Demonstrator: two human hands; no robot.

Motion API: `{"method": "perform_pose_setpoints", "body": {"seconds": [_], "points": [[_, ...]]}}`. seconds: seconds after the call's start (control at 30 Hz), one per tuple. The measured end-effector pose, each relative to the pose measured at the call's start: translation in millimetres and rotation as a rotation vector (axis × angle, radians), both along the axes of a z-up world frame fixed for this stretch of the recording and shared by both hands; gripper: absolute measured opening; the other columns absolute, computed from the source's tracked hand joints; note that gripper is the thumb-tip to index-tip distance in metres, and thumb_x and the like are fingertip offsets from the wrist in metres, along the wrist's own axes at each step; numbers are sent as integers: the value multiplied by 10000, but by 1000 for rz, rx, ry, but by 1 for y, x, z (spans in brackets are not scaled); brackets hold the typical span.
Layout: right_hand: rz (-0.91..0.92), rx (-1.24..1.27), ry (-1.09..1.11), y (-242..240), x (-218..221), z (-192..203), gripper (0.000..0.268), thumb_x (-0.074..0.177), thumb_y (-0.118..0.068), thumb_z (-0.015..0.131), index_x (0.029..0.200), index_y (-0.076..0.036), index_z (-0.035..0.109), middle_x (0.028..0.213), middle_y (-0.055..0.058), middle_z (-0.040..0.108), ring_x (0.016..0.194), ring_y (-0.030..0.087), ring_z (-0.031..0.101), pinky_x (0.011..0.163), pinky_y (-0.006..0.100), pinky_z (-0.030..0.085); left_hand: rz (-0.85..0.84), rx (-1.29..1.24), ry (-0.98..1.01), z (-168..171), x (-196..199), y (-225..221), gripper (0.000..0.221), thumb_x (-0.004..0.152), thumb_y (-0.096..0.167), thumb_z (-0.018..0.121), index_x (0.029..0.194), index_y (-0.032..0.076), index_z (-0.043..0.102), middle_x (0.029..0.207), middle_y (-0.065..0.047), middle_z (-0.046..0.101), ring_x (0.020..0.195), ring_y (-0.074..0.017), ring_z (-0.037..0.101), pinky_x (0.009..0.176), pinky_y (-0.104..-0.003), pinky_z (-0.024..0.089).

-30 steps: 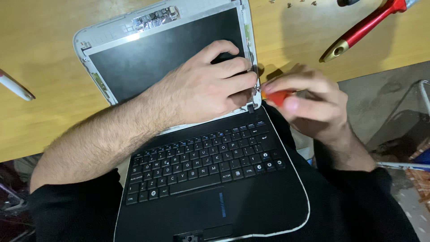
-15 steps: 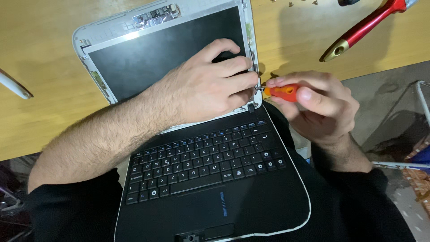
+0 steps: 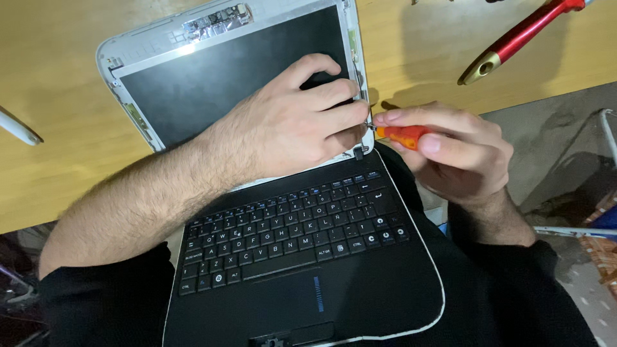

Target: The person connects internal cables, installs a keyboard, and secures a screen into a laptop chassis using a screwdriver.

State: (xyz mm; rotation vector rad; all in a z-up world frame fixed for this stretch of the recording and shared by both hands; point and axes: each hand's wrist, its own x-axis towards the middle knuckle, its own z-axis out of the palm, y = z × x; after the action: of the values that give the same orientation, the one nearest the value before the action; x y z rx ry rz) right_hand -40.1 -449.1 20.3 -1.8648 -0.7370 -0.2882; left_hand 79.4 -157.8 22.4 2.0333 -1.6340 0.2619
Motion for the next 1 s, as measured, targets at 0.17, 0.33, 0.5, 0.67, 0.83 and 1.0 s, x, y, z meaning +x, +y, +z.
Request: {"method": "perform_pose_setpoints", "body": {"seconds": [0.17,0.33,0.5,0.67,0.83,1.0], "points": [[54,-61,-8,-9,-3,-4,630,1209,234,872,1597,-148,557,1519,350,768,1332,496,914,1097,563,835,-5,20,-41,2,-1,0,197,1334,301,878,1177,185,905,1191,66,798,1189,-184,722,1229,-415,567],[97,20,-96,-11,8,-22,832,1163,177,955,1783,-127,489,1505,282,737,1274,435,900,1026,480,848,8,46,-81,2,0,0,196,1316,338,906,1165,213,916,1219,97,801,1195,-160,714,1233,-393,558],[6,7,-180,-9,7,-23,898,1074,149,1108,1686,-101,501,1351,263,724,1151,390,869,973,447,805,-23,50,-56,-2,2,2,173,1305,218,889,1136,244,910,1224,103,809,1226,-183,724,1264,-404,526],[20,-98,-88,-10,0,2,854,1194,288,943,1795,-108,483,1469,338,810,1159,406,931,884,445,781,-10,12,-6,-1,1,1,217,1323,240,874,1112,197,892,1145,83,767,1232,-188,720,1251,-392,540],[-21,-28,-193,-9,9,-21,836,1119,155,1033,1715,-92,500,1385,228,673,1142,352,833,946,454,820,-15,38,-58,1,2,2,183,1293,198,909,1117,247,914,1196,88,787,1252,-185,715,1265,-392,529],[0,-121,-99,-17,-1,-12,727,1286,-96,935,1833,-193,465,1602,248,639,1276,373,895,846,372,853,-22,52,-39,-1,0,2,154,1291,245,914,1138,233,922,1205,80,790,1262,-210,725,1268,-424,532]]}}
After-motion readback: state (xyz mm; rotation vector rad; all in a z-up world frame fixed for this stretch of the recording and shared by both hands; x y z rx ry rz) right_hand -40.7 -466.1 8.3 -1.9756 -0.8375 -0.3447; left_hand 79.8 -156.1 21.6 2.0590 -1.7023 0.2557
